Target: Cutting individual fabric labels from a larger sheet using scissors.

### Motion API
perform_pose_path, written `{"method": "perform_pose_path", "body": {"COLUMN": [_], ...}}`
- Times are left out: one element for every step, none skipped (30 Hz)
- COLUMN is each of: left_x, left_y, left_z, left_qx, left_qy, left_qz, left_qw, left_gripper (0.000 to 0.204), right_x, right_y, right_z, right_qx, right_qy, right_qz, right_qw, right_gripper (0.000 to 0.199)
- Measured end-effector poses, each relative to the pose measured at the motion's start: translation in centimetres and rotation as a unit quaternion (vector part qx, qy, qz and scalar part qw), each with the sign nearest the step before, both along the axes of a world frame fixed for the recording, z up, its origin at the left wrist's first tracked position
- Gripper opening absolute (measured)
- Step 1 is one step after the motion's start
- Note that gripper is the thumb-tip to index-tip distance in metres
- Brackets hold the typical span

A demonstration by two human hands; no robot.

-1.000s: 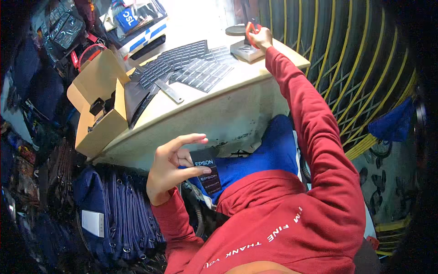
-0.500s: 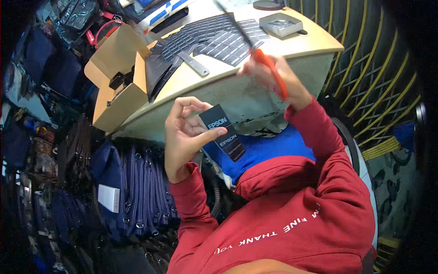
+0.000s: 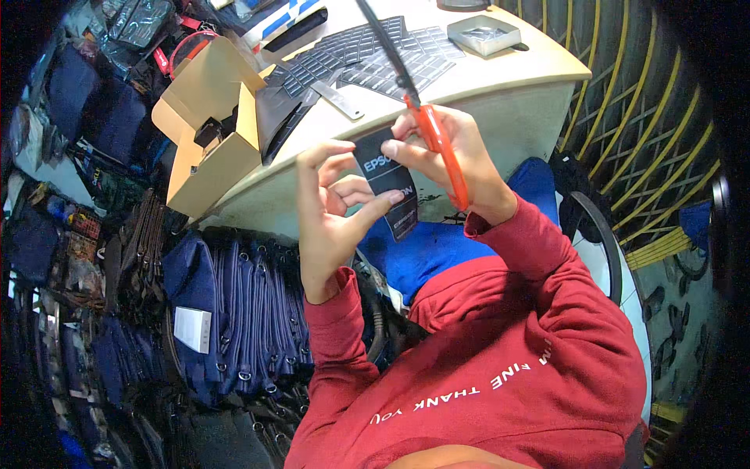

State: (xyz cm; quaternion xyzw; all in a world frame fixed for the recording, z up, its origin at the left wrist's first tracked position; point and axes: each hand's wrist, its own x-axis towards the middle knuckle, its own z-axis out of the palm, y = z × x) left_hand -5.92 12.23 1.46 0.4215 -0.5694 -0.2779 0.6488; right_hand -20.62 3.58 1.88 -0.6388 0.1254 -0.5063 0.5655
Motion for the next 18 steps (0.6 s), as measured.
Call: {"method": "perform_pose_path", "body": {"left_x": [0.0,0.0,0.0,0.0,0.1,0.2,0.3,0.5,0.8,1.1,1.4,1.7,2.0,2.0,2.5,3.0,3.3,3.2], "left_y": [0.0,0.0,0.0,0.2,0.3,0.4,0.5,0.5,0.6,0.7,0.9,1.1,1.2,1.2,1.4,1.7,1.8,2.0], "left_z": [0.1,0.2,0.3,0.5,0.5,0.6,0.7,0.7,0.7,0.8,0.9,0.9,0.9,1.4,1.4,1.4,1.4,1.7], "left_qx": [-0.003,-0.012,-0.021,0.033,0.032,0.032,0.032,0.03,0.021,0.012,0.01,0.009,0.008,-0.005,-0.006,-0.013,-0.019,-0.022], "left_qy": [0.001,-0.053,-0.107,-0.077,-0.075,-0.09,-0.106,-0.103,-0.104,-0.105,-0.101,-0.091,-0.08,-0.083,-0.079,-0.085,-0.092,-0.071], "left_qz": [0.001,-0.012,-0.024,-0.033,-0.031,-0.029,-0.026,-0.024,-0.026,-0.027,-0.02,-0.017,-0.015,-0.009,-0.001,0.005,0.007,0.013], "left_qw": [1.0,0.998,0.994,0.996,0.996,0.995,0.994,0.994,0.994,0.994,0.995,0.996,0.997,0.997,0.997,0.996,0.996,0.997], "left_gripper": [0.066,0.06,0.054,0.046,0.046,0.05,0.054,0.054,0.055,0.055,0.055,0.057,0.059,0.06,0.06,0.06,0.061,0.062], "right_x": [-0.2,-0.4,-0.5,-0.5,-0.5,-0.7,-0.9,-1.1,-1.5,-2.1,-2.6,-3.6,-4.3,-5.1,-5.6,-6.3,-6.6,-6.8], "right_y": [0.1,0.3,0.5,0.5,0.6,0.7,0.6,0.4,0.0,-0.6,-1.1,-1.2,-1.3,-1.4,-1.6,-1.9,-1.8,-1.6], "right_z": [0.3,0.6,0.8,0.7,0.8,1.0,1.1,0.6,0.1,-0.4,-0.7,-0.9,-1.4,-1.8,-2.2,-2.3,-2.5,-2.8], "right_qx": [-0.003,0.029,0.061,0.031,0.03,0.023,0.017,0.013,0.012,0.01,0.008,-0.003,-0.006,-0.022,-0.038,-0.068,-0.07,-0.109], "right_qy": [0.001,0.006,0.011,-0.005,-0.003,0.016,0.036,-0.002,0.0,0.003,0.006,0.053,0.058,0.09,0.124,0.205,0.208,0.222], "right_qz": [0.001,0.001,0.001,-0.01,-0.008,-0.028,-0.047,-0.027,-0.025,0.001,0.033,0.045,0.05,0.073,0.101,0.088,0.092,0.083], "right_qw": [1.0,1.0,0.998,0.999,1.0,0.999,0.998,1.0,1.0,1.0,0.999,0.998,0.997,0.993,0.986,0.972,0.971,0.965], "right_gripper": [0.021,0.02,0.02,0.019,0.019,0.019,0.019,0.019,0.019,0.022,0.024,0.031,0.031,0.034,0.037,0.042,0.042,0.042]}}
